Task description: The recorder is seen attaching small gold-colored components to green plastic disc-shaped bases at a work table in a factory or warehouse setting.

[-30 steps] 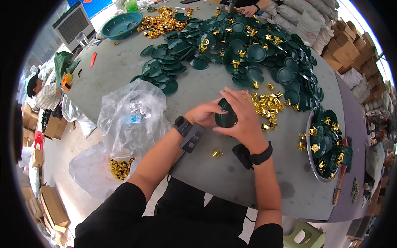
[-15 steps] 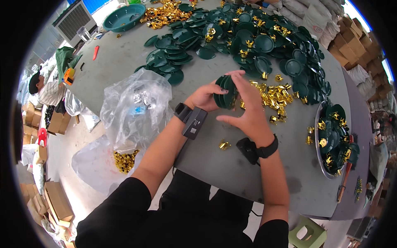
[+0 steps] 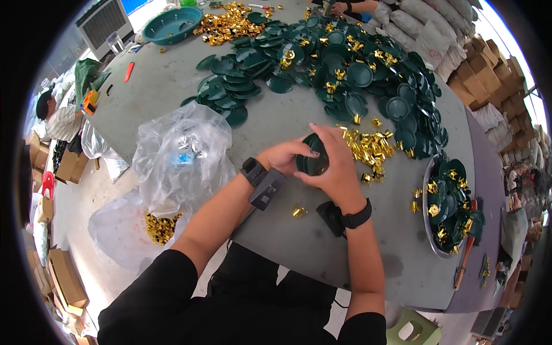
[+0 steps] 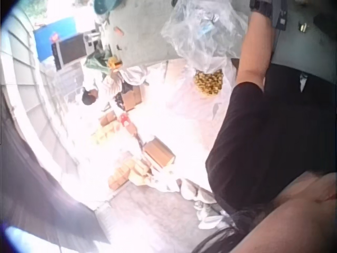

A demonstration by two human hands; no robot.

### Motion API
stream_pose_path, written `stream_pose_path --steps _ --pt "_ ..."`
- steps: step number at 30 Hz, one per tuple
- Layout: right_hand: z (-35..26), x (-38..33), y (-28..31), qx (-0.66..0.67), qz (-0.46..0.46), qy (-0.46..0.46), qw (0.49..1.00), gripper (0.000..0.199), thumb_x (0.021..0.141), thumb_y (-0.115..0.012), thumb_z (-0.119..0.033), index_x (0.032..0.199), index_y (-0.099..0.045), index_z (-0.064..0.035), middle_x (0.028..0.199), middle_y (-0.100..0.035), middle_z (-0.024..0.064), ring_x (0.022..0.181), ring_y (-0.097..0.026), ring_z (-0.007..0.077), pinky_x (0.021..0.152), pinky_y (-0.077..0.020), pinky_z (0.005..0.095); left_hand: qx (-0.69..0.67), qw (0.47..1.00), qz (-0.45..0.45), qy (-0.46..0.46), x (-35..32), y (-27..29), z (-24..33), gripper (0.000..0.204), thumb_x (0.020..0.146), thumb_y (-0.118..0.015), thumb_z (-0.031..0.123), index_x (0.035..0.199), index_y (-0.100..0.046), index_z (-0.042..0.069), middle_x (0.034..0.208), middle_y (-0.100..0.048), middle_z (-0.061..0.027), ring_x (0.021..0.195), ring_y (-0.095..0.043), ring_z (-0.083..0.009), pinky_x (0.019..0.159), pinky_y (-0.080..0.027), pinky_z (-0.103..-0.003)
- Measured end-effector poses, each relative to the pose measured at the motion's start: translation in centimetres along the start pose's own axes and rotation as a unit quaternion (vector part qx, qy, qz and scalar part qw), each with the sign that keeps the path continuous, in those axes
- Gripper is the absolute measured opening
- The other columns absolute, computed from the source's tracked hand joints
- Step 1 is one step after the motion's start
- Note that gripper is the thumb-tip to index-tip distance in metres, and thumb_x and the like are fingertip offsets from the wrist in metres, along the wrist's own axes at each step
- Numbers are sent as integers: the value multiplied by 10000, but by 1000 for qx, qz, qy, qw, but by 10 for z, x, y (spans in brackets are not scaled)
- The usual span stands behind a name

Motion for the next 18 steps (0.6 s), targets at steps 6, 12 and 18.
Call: stream_pose_path --steps 6,12,18 --pt "4 -8 -2 -36 -10 -13 999 907 449 -819 -137 1269 -437 -79 1216 -469 158 1119 -447 347 931 -378 407 -23 1000 -3 -15 3 -5 -4 658 755 -531 2 1360 -291 102 1179 -501 -80 1056 -526 -201 847 -468 -347" --pt "3 -6 10 4 53 -38 998 907 569 -819 -291 1333 -375 -88 1386 -343 161 1256 -353 323 1010 -312 397 -59 990 -32 -121 -3 7 32 703 749 -538 49 1387 -255 126 1191 -471 -84 1059 -497 -221 798 -489 -416" --pt "45 0 47 -66 50 -124 989 620 718 -721 -217 1260 -459 -65 1267 -470 140 1138 -462 273 954 -364 366 -97 982 31 -159 -2 20 33 609 776 -524 93 1347 -323 155 1164 -491 -82 1059 -498 -265 858 -438 -502"
Point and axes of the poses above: each hand's wrist, its own x-axis towards the middle knuckle, its own y-axis out of the back of the hand, z = x × y, the point moved 4 cm from there along x, towards the middle knuckle
